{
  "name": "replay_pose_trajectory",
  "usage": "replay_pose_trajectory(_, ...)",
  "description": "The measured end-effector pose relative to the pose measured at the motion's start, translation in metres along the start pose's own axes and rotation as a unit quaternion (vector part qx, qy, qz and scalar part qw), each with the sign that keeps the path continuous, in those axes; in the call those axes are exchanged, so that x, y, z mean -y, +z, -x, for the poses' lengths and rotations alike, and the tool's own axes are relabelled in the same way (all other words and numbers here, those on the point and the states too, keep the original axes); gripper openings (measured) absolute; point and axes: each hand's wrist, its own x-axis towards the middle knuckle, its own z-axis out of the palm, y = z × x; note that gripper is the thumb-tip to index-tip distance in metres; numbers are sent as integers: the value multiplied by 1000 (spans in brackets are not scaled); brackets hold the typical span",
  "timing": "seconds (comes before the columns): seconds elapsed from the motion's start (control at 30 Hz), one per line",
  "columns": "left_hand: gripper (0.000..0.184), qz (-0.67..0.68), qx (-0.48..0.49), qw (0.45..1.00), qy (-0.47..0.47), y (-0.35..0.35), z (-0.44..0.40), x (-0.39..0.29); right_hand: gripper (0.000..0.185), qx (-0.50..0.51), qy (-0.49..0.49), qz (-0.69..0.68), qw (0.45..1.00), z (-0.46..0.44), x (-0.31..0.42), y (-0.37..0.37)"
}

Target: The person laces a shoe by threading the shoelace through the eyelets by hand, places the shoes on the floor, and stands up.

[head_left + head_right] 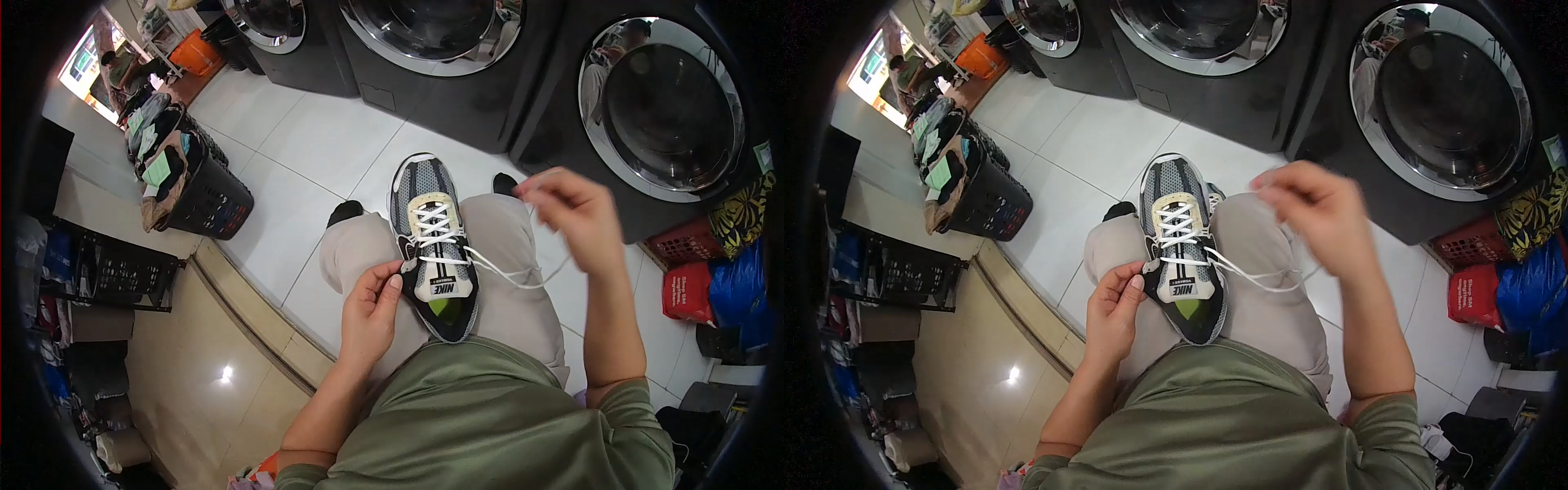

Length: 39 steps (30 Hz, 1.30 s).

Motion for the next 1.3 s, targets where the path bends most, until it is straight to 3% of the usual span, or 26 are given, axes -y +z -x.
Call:
replay_pose_trajectory(0.3, 28, -7, 9, 1000, -4, -3, 0, -3, 14, 190, -119, 220, 950, 21, 9, 87)
replay_pose_trajectory(0.53, 28, 13, 15, 1000, 6, -4, -2, 0, 9, 91, -183, 328, 922, 37, 8, 109)
replay_pose_trajectory(0.77, 28, 29, 16, 999, -7, -4, -2, -1, 7, 83, -210, 363, 904, 42, 4, 114)
replay_pose_trajectory(1.13, 28, 50, 21, 998, -14, -3, -1, -4, 8, 66, -194, 295, 933, 41, 1, 120)
replay_pose_trajectory(1.3, 27, 36, 26, 999, -13, -5, -2, -1, 4, 46, -227, 335, 913, 45, -3, 129)
